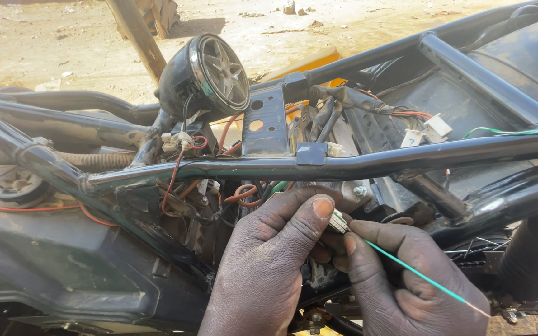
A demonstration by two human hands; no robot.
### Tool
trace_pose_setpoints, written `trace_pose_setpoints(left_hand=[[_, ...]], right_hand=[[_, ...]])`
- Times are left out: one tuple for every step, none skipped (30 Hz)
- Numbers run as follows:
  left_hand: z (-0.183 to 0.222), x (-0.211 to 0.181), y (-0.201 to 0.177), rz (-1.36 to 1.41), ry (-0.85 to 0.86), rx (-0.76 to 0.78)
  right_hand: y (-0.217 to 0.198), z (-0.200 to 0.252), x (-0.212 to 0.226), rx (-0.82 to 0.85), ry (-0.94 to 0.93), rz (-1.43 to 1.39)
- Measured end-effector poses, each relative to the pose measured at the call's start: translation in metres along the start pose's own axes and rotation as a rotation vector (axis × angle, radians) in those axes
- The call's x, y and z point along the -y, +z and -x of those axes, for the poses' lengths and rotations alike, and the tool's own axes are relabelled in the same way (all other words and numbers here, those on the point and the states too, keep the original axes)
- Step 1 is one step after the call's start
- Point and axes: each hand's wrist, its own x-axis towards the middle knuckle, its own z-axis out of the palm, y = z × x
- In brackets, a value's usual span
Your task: Repairing the electrical wiring and connectors on a motorcycle frame
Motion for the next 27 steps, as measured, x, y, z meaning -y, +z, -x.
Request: trace_pose_setpoints(left_hand=[[0.001,-0.001,0.002,0.049,-0.01,0.006],[0.002,-0.004,0.003,0.041,-0.009,0.008],[0.003,-0.007,0.004,-0.001,0.001,-0.001],[0.005,-0.009,0.007,-0.042,0.011,-0.01],[0.006,-0.01,0.008,-0.056,0.009,-0.014],[0.007,-0.01,0.009,-0.046,0.006,-0.016],[0.012,-0.01,0.01,-0.035,0.003,-0.029],[0.011,-0.013,0.01,-0.051,0.001,-0.045],[0.015,-0.014,0.009,-0.091,-0.002,-0.06],[0.019,-0.013,0.008,-0.132,-0.006,-0.074],[0.025,-0.012,0.01,-0.141,-0.017,-0.099],[0.03,-0.01,0.011,-0.075,-0.001,-0.09],[0.028,-0.008,0.015,-0.004,0.022,-0.061],[0.029,-0.004,0.015,-0.007,0.017,-0.066],[0.029,0.0,0.015,-0.033,0.042,-0.051],[0.028,0.003,0.015,-0.059,0.068,-0.035],[0.03,0.002,0.017,-0.059,0.065,-0.04],[0.031,-0.001,0.018,-0.115,0.045,-0.023],[0.03,-0.006,0.019,-0.173,0.029,-0.002],[0.034,-0.007,0.022,-0.173,0.03,-0.004],[0.036,-0.011,0.024,-0.127,0.009,-0.005],[0.037,-0.016,0.024,-0.081,-0.012,-0.006],[0.037,-0.018,0.023,-0.079,-0.008,-0.001],[0.037,-0.021,0.02,-0.154,0.004,-0.015],[0.035,-0.022,0.016,-0.219,0.015,-0.029],[0.037,-0.02,0.013,-0.209,0.02,-0.023],[0.037,-0.018,0.01,-0.156,0.026,-0.046]], right_hand=[[0.0,0.0,0.002,-0.03,-0.005,0.014],[0.0,0.0,0.0,-0.033,-0.001,0.008],[0.0,0.001,-0.002,-0.034,0.012,0.021],[0.0,0.001,-0.003,-0.034,0.024,0.034],[-0.001,0.0,-0.009,-0.033,0.034,0.022],[-0.002,0.0,-0.014,-0.011,-0.023,0.016],[-0.004,0.002,-0.018,0.021,-0.081,0.005],[-0.005,-0.001,-0.02,0.031,-0.072,-0.012],[-0.008,-0.001,-0.024,0.081,-0.125,-0.021],[-0.011,0.001,-0.028,0.131,-0.178,-0.032],[-0.014,0.004,-0.026,0.154,-0.166,-0.045],[-0.016,0.007,-0.026,0.133,-0.227,-0.088],[-0.018,0.005,-0.028,0.093,-0.294,-0.119],[-0.02,0.006,-0.029,0.098,-0.289,-0.121],[-0.021,0.006,-0.031,0.096,-0.29,-0.116],[-0.021,0.007,-0.032,0.094,-0.291,-0.111],[-0.025,0.008,-0.032,0.1,-0.289,-0.111],[-0.028,0.009,-0.03,0.124,-0.235,-0.137],[-0.029,0.008,-0.028,0.145,-0.183,-0.163],[-0.031,0.009,-0.028,0.146,-0.184,-0.164],[-0.031,0.009,-0.027,0.138,-0.172,-0.174],[-0.028,0.009,-0.025,0.129,-0.161,-0.185],[-0.028,0.01,-0.022,0.124,-0.165,-0.183],[-0.026,0.01,-0.019,0.117,-0.189,-0.167],[-0.024,0.01,-0.018,0.113,-0.216,-0.144],[-0.021,0.012,-0.016,0.11,-0.225,-0.136],[-0.018,0.013,-0.015,0.118,-0.227,-0.089]])
